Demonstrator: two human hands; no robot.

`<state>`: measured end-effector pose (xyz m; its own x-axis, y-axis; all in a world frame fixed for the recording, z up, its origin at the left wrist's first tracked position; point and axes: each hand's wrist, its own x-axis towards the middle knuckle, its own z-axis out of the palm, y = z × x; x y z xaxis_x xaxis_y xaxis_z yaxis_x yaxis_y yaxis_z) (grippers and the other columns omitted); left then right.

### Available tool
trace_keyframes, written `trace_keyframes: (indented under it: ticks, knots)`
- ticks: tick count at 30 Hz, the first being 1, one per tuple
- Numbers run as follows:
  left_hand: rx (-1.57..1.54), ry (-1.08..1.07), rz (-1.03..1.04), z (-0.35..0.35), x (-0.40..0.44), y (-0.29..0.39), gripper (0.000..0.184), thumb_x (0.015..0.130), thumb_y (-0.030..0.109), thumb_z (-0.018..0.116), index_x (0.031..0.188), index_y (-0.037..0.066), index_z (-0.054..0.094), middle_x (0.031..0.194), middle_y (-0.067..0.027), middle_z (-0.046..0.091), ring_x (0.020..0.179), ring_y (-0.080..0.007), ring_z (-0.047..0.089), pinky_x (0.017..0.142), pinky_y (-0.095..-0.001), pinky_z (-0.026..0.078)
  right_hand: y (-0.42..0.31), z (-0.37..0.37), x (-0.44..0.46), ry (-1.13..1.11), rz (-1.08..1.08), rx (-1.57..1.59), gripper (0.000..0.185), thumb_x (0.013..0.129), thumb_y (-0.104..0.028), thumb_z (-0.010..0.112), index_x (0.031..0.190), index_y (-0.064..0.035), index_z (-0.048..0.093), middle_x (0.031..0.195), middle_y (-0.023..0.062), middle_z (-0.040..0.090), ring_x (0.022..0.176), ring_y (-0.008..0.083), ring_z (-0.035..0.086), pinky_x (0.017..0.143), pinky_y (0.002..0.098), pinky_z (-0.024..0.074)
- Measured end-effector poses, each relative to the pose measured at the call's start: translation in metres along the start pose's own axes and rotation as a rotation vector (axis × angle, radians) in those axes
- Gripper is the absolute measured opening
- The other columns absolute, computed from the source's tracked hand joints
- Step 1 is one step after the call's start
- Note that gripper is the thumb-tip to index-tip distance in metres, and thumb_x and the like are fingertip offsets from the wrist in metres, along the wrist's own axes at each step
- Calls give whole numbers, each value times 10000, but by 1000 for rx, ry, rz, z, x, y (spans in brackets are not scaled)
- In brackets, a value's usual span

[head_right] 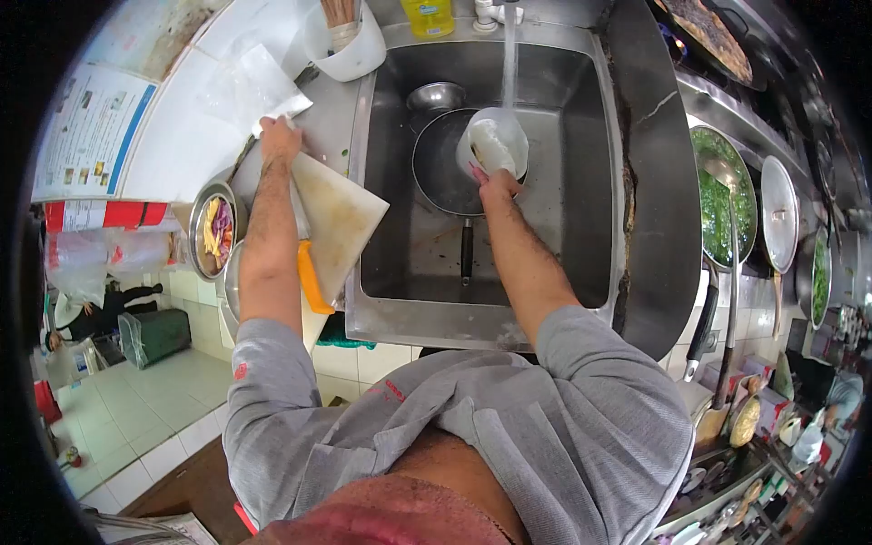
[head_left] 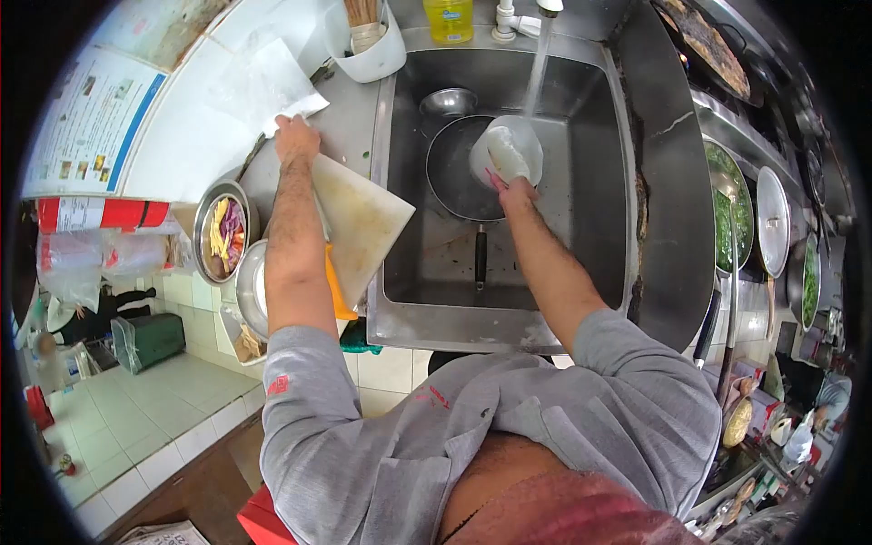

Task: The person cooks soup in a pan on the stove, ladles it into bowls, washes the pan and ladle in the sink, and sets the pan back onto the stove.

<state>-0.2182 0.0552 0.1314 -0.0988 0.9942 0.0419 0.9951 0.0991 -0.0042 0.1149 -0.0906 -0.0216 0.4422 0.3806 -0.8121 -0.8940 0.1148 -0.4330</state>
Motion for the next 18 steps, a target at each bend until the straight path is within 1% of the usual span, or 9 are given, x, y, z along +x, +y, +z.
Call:
trace_keyframes:
  ticks: [1,2,4,7,8,10,14,16,18]
  knots:
    - [33,9,-20,4,4,-3,497,781,291,603,1209,104,430,1228,-135,380,1078,-336,465,879,-418,435,-4,0,8,-45,121,90,411,841,-7,390,1240,16,297,1254,239,342,1014,459,472,736,507,536]
    - [5,-2,-34,7,8,-5,497,783,296,599,1206,99,429,1203,-159,411,1065,-334,487,877,-420,437,-9,2,16,-43,115,100,411,841,-7,390,1240,16,297,1254,239,342,1014,459,472,736,507,536]
    - [-7,-41,-57,4,14,-6,489,783,302,598,1197,98,435,1192,-163,425,1072,-330,487,876,-418,438,-13,8,49,-206,129,1,420,852,-57,456,1252,-32,332,1254,212,363,1037,445,457,750,477,537]
    - [0,-87,-81,3,16,-8,449,777,301,598,1150,85,471,1181,-180,439,1082,-334,486,878,-410,440,-23,19,57,-147,134,79,430,843,-113,522,1246,-86,374,1243,191,386,1037,433,457,755,462,536]
    - [-11,-77,-81,2,15,-10,448,770,291,603,1142,76,476,1167,-191,451,1057,-338,503,872,-406,444,-22,19,56,-147,134,81,430,843,-113,522,1246,-86,374,1243,191,386,1037,433,457,755,462,536]
    - [-19,-63,-82,9,21,-18,448,762,281,607,1134,67,480,1153,-202,464,1031,-343,520,866,-402,449,-18,18,54,-113,148,183,354,883,-97,384,1228,-18,387,1238,230,364,969,462,468,671,496,551]
    - [60,-85,40,2,16,-16,407,739,263,621,1071,45,534,1092,-217,517,954,-347,557,844,-392,460,-15,1,27,-1,80,129,374,877,-75,368,1247,-20,359,1221,241,366,926,468,486,639,492,561]
    - [72,-74,120,-28,0,9,395,723,285,640,1024,40,568,1052,-206,552,938,-336,564,830,-395,460,-20,-4,21,-20,139,112,416,854,-54,435,1258,-24,342,1238,237,359,1021,461,448,742,520,528]
    - [-45,-16,304,-59,-25,54,448,703,331,666,1033,40,583,1028,-191,582,962,-321,561,828,-389,450,-19,-1,16,-18,115,73,417,855,-44,410,1261,-3,325,1242,246,349,1019,469,445,747,538,521]
